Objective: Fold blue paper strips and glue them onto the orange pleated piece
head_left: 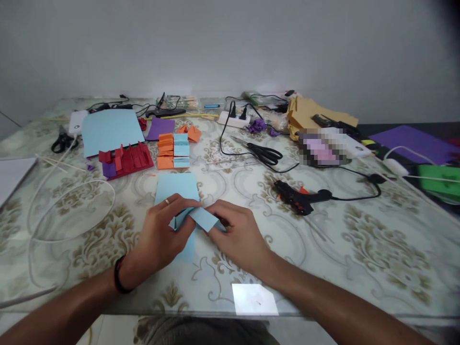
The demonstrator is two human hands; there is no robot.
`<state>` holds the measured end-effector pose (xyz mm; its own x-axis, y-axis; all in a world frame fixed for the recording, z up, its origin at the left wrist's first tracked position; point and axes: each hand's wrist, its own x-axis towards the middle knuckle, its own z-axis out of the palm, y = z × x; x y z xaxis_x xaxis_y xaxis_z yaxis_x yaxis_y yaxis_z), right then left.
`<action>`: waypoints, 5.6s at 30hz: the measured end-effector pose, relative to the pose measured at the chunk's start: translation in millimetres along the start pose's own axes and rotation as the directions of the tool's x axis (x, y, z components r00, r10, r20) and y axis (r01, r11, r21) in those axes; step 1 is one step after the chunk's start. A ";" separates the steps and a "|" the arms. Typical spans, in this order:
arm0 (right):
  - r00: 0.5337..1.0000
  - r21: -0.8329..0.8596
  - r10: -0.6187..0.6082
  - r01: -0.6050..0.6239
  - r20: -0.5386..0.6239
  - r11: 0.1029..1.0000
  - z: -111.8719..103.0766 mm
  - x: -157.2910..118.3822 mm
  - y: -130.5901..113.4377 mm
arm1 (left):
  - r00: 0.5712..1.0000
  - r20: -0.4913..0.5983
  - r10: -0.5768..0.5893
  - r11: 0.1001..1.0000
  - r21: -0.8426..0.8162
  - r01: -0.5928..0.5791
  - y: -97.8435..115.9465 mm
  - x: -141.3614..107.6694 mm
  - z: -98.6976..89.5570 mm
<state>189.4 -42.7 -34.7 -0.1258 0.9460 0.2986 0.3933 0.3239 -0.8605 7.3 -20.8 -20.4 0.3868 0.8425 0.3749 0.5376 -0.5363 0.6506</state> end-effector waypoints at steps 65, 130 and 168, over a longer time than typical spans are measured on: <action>0.984 0.292 -0.017 0.069 -0.178 0.954 -4.6 -4.8 6.0 | 0.997 -0.048 -0.055 0.911 -0.411 0.031 -1.5 -12.0 4.2; 0.899 0.467 0.400 -0.435 0.179 0.769 -19.2 14.3 7.7 | 0.943 0.214 -0.256 0.865 -0.384 0.322 -18.0 9.6 -13.4; 0.967 0.440 0.231 -0.254 0.106 0.862 -19.4 10.2 2.5 | 0.915 0.304 -0.264 0.886 -0.299 0.355 -16.5 10.4 -19.3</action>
<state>206.8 -32.4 -25.8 -0.1274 0.9908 0.0464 -0.0297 0.0429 -0.9986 -12.0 -2.3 -14.5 0.4400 0.8975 -0.0291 0.3892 -0.1614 0.9069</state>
